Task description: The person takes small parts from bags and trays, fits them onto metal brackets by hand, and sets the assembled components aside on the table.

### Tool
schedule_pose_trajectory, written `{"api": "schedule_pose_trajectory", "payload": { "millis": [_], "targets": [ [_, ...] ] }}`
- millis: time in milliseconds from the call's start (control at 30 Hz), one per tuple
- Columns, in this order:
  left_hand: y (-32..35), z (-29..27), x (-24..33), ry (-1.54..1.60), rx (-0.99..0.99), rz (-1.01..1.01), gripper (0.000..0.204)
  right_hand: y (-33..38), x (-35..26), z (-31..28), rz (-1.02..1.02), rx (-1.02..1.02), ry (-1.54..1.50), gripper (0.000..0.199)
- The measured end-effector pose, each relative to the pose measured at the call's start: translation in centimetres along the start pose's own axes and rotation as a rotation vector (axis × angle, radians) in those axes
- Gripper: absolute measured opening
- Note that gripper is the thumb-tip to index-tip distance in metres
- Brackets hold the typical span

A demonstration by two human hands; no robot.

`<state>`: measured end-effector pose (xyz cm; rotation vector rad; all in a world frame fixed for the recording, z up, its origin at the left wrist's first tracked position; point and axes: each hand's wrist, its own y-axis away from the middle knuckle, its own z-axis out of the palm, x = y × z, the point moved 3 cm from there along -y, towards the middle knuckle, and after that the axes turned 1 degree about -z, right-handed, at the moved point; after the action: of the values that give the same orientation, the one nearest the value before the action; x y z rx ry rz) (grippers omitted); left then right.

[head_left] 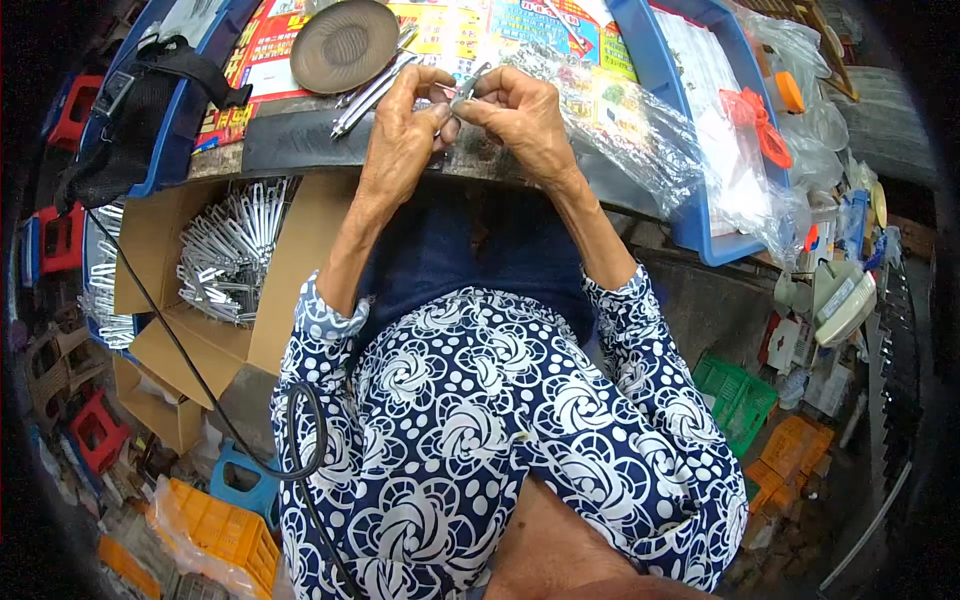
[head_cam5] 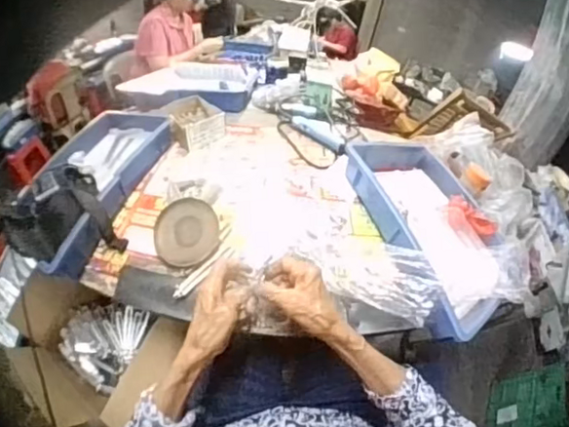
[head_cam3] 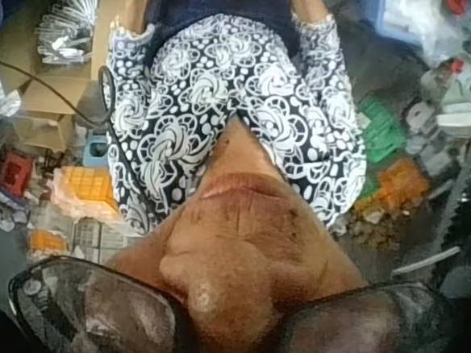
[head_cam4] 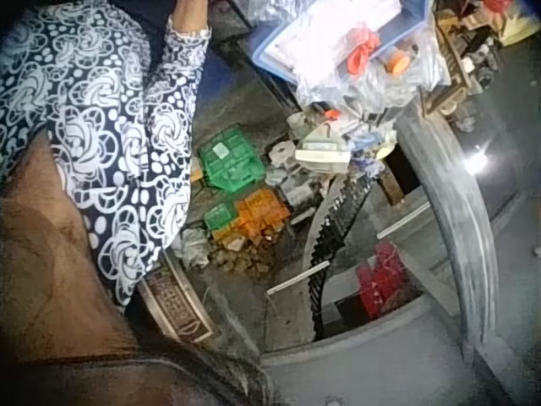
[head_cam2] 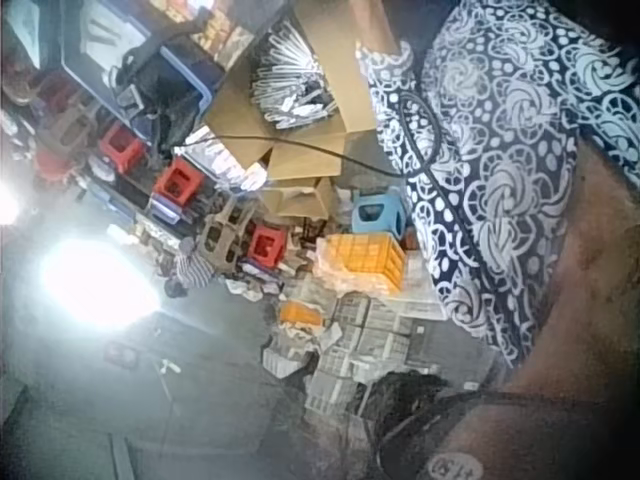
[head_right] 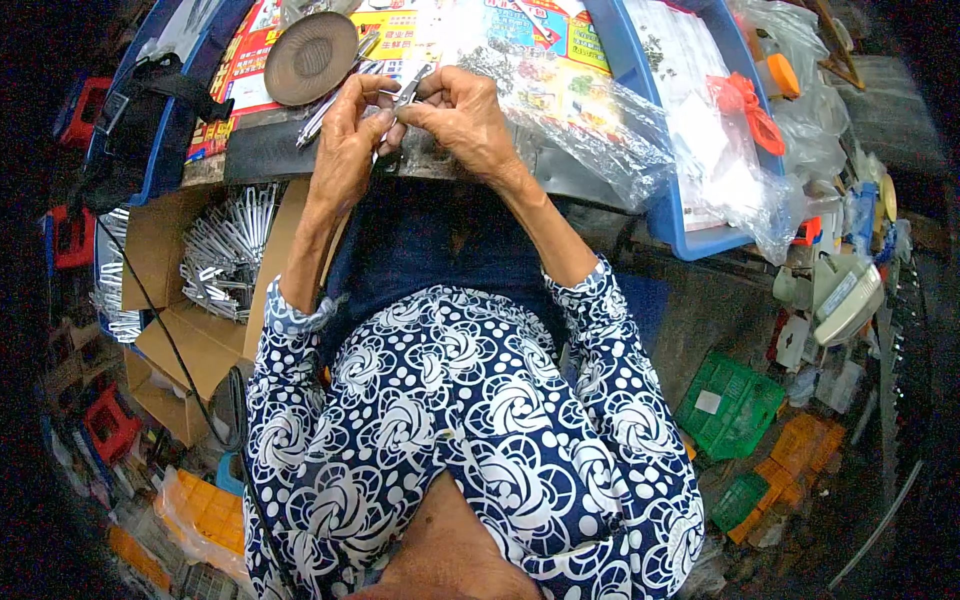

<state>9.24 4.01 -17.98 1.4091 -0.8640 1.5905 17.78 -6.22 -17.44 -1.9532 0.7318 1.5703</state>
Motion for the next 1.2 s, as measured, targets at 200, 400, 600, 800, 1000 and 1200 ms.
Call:
{"api": "schedule_pose_trajectory", "payload": {
  "millis": [200,400,600,800,1000,1200],
  "targets": [
    [-0.3,-0.1,0.1,0.004,0.015,0.013,0.019,-0.1,1.0,-0.2,0.059,-0.192,-0.058,0.022],
    [-0.6,0.0,0.2,-0.032,0.001,0.056,0.022,-0.2,1.2,0.4,0.216,-0.175,-0.556,0.022],
    [-0.7,0.4,0.1,0.003,0.010,0.034,0.023,-0.3,1.3,0.5,0.201,-0.096,-0.582,0.014],
    [-0.7,0.7,0.0,0.045,0.012,0.044,0.025,-0.3,0.7,0.5,-0.008,0.096,-0.248,0.011],
    [-0.6,0.9,0.6,-0.002,0.057,0.069,0.025,-0.3,1.5,0.2,0.118,-0.020,-0.397,0.018],
    [-0.8,0.6,0.3,-0.086,0.059,0.110,0.024,-0.3,1.5,0.3,0.165,-0.068,-0.328,0.020]
  ]
}}
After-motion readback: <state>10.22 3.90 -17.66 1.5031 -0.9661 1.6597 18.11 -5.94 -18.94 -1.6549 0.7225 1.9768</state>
